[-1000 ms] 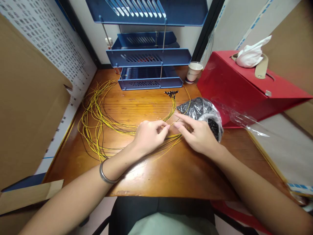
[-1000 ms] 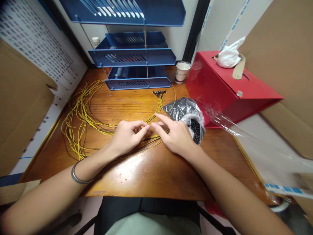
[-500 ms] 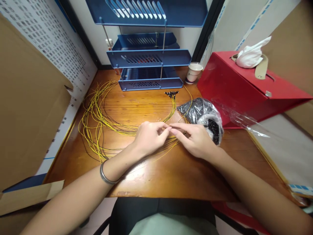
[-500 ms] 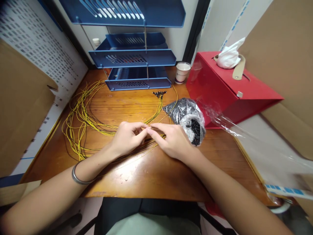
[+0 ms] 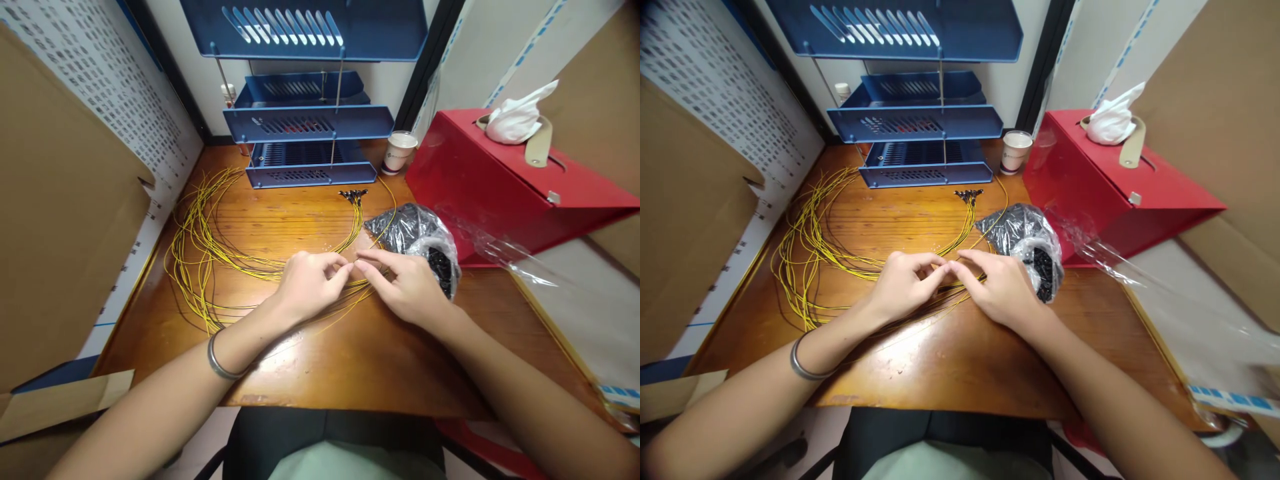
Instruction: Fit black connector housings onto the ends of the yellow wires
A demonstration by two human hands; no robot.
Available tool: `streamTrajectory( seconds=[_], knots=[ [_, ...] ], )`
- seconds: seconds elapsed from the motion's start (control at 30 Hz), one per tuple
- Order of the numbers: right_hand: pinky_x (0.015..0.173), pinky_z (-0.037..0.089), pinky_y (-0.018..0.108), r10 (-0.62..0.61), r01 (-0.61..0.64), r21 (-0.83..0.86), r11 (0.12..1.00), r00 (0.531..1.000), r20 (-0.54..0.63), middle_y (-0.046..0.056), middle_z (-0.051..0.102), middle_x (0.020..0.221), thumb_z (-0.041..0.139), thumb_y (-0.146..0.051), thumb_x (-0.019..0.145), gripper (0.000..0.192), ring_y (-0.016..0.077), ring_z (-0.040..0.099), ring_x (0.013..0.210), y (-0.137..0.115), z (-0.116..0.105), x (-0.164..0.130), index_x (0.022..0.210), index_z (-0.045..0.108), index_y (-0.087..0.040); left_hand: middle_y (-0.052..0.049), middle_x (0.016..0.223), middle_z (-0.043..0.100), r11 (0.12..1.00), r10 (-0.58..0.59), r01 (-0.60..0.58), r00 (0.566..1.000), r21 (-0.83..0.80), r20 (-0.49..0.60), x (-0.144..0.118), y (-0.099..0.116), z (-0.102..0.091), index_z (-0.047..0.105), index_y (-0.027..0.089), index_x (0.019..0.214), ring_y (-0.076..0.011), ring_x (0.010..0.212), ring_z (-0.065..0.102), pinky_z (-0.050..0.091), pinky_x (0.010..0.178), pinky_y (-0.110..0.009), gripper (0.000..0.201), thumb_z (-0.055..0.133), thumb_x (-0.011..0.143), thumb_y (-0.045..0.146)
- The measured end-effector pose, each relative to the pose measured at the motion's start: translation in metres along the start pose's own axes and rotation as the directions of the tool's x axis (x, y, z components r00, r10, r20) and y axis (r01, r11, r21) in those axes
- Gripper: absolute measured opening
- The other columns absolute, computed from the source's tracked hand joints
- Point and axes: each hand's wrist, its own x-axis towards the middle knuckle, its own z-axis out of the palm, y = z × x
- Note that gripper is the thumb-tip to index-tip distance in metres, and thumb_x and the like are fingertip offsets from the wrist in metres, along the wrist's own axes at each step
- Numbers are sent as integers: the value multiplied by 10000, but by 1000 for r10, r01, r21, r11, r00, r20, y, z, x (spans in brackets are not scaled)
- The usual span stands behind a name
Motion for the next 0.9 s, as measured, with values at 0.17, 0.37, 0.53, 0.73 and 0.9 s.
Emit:
streamTrajectory(
  seconds=[0.17, 0.37, 0.53, 0.73, 0.9],
  knots=[
    [850, 592, 324, -16, 16, 13, 1000, 1000, 9, 82, 792, 1122, 562, -365, 967, 361, 239, 775, 956, 0, 0, 0, 1213, 728, -159, -19, 673, 754, 1000, 1, -1, 1000, 8, 10, 0, -1, 1, 807, 213, 871, -122, 535, 618, 418, 553, -213, 220, 605, 905, 294],
    [845, 590, 380, 69, -73, -109, 991, 997, -47, 116, 786, 1122, 563, -429, 965, 412, 289, 772, 966, 4, -1, 2, 1196, 747, -142, -20, 656, 747, 1000, 5, -5, 1000, 4, -3, 0, -2, 1, 799, 201, 838, -116, 518, 601, 405, 548, -216, 238, 611, 909, 329],
    [846, 591, 335, 4, -6, -30, 1000, 998, -56, 85, 796, 1102, 566, -390, 967, 412, 242, 780, 925, 4, -5, 2, 1272, 705, -150, -16, 669, 752, 1000, 13, -13, 1000, -1, 3, 0, -2, 1, 791, 201, 838, -112, 524, 603, 404, 553, -215, 237, 602, 917, 319],
    [832, 589, 360, 34, -39, -115, 993, 998, -45, 91, 794, 1106, 569, -412, 961, 374, 266, 781, 917, 5, -5, 2, 1178, 755, -172, -17, 680, 757, 1000, 16, -16, 1000, -3, -9, 0, -3, 1, 789, 197, 843, -111, 525, 603, 409, 556, -216, 225, 611, 909, 315],
    [865, 590, 336, 2, -2, -19, 1000, 1000, -25, 73, 788, 1135, 575, -388, 963, 410, 241, 777, 957, 3, -5, 2, 1295, 692, -178, -18, 655, 747, 1000, 16, -16, 1000, -10, -6, 0, -3, 1, 794, 194, 848, -119, 528, 610, 409, 551, -217, 226, 607, 908, 308]
  ],
)
